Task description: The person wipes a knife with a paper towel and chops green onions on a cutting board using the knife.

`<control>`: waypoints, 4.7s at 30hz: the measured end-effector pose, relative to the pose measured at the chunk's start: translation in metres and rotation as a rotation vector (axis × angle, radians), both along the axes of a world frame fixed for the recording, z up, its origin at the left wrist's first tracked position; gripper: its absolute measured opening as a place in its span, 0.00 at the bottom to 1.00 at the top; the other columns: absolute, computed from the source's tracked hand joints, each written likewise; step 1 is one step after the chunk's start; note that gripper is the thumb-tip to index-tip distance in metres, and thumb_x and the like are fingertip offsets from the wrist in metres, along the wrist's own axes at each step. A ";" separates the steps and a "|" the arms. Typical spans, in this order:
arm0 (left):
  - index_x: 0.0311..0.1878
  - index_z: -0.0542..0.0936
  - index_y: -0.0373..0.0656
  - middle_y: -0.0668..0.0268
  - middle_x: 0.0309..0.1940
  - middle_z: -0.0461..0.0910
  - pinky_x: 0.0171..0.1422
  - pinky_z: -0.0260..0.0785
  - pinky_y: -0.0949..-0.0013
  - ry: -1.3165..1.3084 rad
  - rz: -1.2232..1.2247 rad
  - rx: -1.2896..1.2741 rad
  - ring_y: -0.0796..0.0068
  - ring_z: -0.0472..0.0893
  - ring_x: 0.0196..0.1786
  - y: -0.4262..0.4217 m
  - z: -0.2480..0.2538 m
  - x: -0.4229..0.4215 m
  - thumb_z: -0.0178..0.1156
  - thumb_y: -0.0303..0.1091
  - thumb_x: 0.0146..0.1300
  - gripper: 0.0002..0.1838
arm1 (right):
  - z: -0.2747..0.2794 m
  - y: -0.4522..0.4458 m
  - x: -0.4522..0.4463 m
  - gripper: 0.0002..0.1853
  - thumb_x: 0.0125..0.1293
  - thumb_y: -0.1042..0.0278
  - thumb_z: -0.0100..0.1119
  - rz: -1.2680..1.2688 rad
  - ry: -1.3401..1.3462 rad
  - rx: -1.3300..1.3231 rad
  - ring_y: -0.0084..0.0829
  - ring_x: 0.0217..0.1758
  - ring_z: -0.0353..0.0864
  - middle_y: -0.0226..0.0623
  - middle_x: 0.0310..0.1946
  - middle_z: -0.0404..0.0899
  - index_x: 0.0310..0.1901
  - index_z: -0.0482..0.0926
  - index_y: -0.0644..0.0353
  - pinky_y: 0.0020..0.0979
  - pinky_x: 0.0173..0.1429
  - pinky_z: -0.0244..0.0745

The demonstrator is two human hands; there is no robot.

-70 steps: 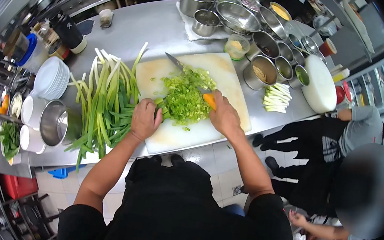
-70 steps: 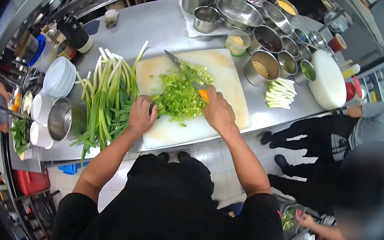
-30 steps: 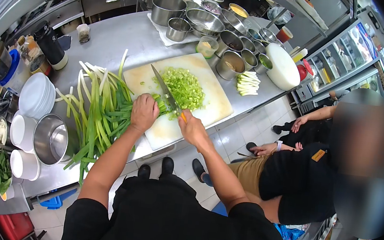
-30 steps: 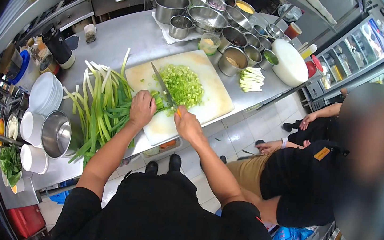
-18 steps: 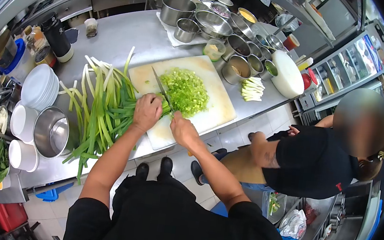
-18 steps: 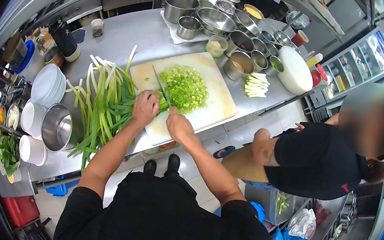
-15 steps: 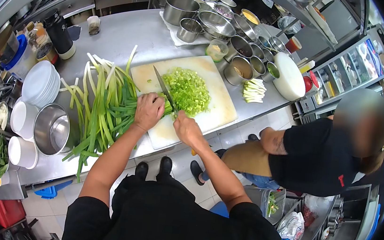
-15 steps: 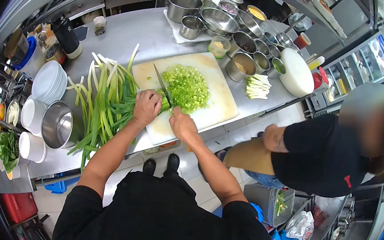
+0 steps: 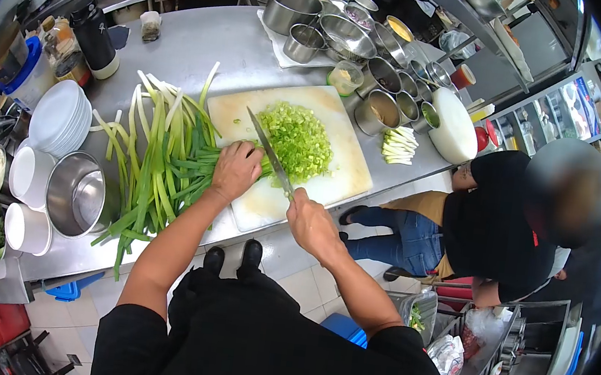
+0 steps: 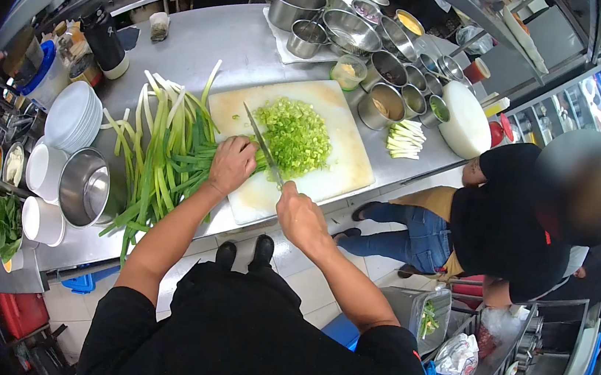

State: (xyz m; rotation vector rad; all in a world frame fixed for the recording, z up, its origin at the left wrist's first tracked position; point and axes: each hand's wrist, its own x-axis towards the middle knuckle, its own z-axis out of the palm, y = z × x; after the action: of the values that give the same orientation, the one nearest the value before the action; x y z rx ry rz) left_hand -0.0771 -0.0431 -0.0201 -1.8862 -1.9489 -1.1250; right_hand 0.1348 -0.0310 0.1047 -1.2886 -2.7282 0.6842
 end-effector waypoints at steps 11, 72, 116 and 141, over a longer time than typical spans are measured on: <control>0.49 0.81 0.48 0.63 0.43 0.76 0.55 0.69 0.52 -0.027 0.007 -0.130 0.58 0.77 0.50 0.003 -0.003 -0.003 0.65 0.32 0.56 0.15 | -0.051 0.029 -0.042 0.10 0.73 0.72 0.43 0.028 -0.097 -0.082 0.67 0.38 0.85 0.70 0.31 0.82 0.46 0.69 0.71 0.58 0.46 0.80; 0.44 0.79 0.42 0.57 0.42 0.75 0.55 0.69 0.51 -0.181 -0.012 -0.009 0.53 0.75 0.49 -0.001 -0.010 -0.007 0.62 0.28 0.55 0.12 | -0.082 0.046 -0.076 0.12 0.74 0.67 0.45 -0.063 -0.019 -0.182 0.70 0.43 0.82 0.73 0.35 0.81 0.48 0.69 0.70 0.61 0.52 0.77; 0.46 0.80 0.45 0.61 0.46 0.76 0.59 0.68 0.52 -0.101 0.029 -0.032 0.56 0.76 0.52 -0.013 -0.001 -0.012 0.64 0.29 0.57 0.12 | 0.005 -0.003 -0.037 0.10 0.73 0.71 0.43 -0.019 -0.163 -0.157 0.69 0.40 0.84 0.74 0.32 0.81 0.47 0.67 0.72 0.60 0.47 0.80; 0.48 0.80 0.46 0.61 0.48 0.76 0.62 0.65 0.52 -0.176 0.032 -0.067 0.58 0.76 0.55 -0.013 -0.010 -0.019 0.62 0.29 0.56 0.14 | -0.003 -0.003 -0.050 0.13 0.73 0.68 0.46 -0.017 -0.205 -0.230 0.69 0.41 0.84 0.72 0.33 0.82 0.48 0.69 0.74 0.58 0.47 0.80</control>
State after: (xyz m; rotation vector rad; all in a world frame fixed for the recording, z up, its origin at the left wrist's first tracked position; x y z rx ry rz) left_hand -0.0965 -0.0562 -0.0299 -1.8379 -2.1265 -1.2707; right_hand 0.0852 -0.0337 0.1015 -1.5045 -2.8614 0.9376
